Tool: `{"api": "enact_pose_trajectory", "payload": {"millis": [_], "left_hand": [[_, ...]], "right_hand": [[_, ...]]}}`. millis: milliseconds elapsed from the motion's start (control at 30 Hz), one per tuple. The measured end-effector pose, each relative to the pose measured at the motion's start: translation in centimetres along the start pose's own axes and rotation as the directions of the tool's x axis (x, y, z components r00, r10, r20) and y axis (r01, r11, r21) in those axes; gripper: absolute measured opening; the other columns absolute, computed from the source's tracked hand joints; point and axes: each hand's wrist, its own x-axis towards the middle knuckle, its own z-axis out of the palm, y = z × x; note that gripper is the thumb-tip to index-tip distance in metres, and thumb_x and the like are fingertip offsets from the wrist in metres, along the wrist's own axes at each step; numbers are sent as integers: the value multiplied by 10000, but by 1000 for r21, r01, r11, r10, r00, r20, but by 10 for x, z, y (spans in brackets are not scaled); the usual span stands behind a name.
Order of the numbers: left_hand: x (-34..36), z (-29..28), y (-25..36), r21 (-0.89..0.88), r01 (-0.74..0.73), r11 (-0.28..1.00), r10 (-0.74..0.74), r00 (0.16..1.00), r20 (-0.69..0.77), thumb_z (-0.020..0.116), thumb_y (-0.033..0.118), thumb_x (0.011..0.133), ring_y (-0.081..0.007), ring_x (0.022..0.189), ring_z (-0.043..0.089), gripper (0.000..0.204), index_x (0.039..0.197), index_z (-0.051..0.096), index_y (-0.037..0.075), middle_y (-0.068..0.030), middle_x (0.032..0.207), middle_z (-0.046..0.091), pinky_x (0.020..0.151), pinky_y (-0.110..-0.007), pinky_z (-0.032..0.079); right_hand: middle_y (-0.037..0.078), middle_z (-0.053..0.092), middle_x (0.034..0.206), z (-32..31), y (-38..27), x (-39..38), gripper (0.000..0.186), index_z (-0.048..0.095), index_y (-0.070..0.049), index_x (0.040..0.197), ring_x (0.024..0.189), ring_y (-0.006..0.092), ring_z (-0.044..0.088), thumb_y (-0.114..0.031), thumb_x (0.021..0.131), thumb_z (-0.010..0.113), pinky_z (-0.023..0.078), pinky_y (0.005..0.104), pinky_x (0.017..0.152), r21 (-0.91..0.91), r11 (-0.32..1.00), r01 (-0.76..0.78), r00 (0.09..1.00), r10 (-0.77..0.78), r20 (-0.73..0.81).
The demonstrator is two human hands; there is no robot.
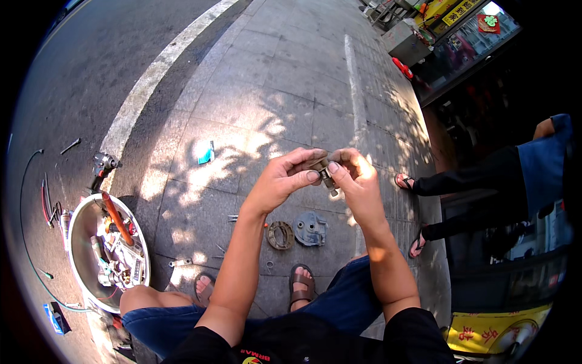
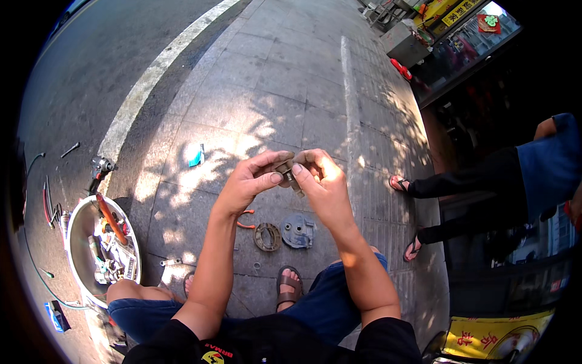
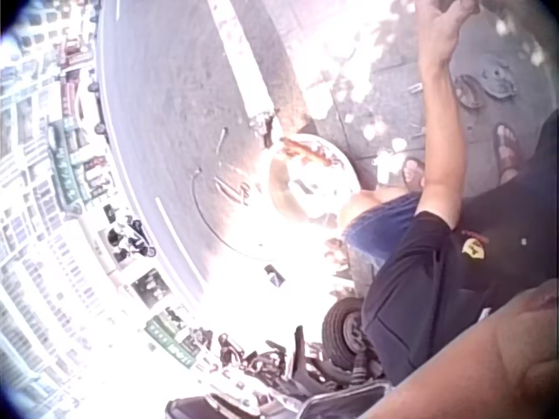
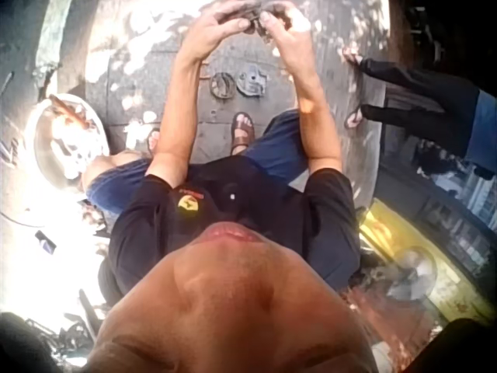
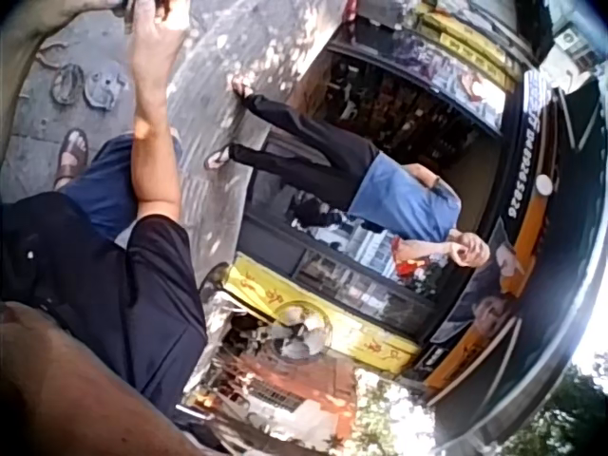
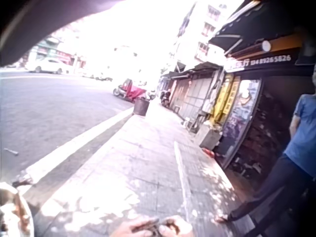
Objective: The person cleans and maintains motorcycle brake components while sitting on the ground, using a small screwdriver to scrape dirt and debris from a metal part.
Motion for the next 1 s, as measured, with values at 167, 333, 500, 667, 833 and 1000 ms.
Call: {"api": "enact_pose_trajectory", "payload": {"millis": [167, 333, 500, 667, 833, 1000], "left_hand": [[2, 0, -7, -36, 3, 999, -3, 1000, -3, 682, 151, 872, -181, 1042, 609, 469, 1268, 532, -49, -113, 1178, 611, 887, -318, 522], [4, 0, -10, -45, 10, 999, -9, 1000, 9, 691, 183, 869, -209, 1068, 605, 503, 1272, 523, -67, -129, 1186, 609, 905, -341, 517], [2, -1, -7, -64, -16, 998, 15, 1000, -16, 693, 174, 865, -207, 1074, 601, 509, 1284, 521, -58, -134, 1206, 605, 912, -342, 513], [2, -1, -7, -78, -28, 997, 27, 1000, -5, 681, 140, 872, -190, 1075, 601, 484, 1288, 519, -46, -120, 1201, 607, 902, -328, 519], [0, 2, 0, -179, -64, 982, 68, 998, 17, 667, 98, 878, -181, 1088, 598, 465, 1297, 515, -34, -112, 1205, 604, 901, -309, 521], [-1, 4, 2, -70, -27, 997, 25, 1000, -16, 709, 134, 838, -208, 1144, 579, 549, 1316, 497, -35, -114, 1236, 597, 967, -333, 488]], "right_hand": [[17, 587, 824, -4, 8, 1, 127, 602, 23, 996, 687, 60, 535, -73, 913, 601, 444, 220, 599, 5, 1000, -7, 1000, 7, 3], [41, 592, 896, -5, 13, -1, 122, 620, 37, 996, 714, 95, 583, -29, 894, 611, 478, 238, 628, -89, 987, 135, 991, -137, -9], [79, 594, 873, 0, 8, 1, 147, 633, 9, 1008, 727, 130, 615, -11, 862, 633, 488, 249, 623, -303, 899, 316, 947, -317, 47], [82, 608, 880, -1, 1, -1, 154, 647, -9, 996, 730, 155, 623, -23, 843, 653, 493, 273, 611, -419, 805, 420, 903, -419, 100], [85, 615, 912, -10, 0, 5, 154, 652, -7, 969, 748, 167, 618, -50, 823, 679, 494, 284, 626, -481, 807, 343, 931, -359, 62], [96, 610, 922, -8, -5, -2, 183, 647, -7, 978, 738, 172, 614, -41, 804, 693, 493, 283, 632, -456, 806, 377, 912, -409, 30]]}}
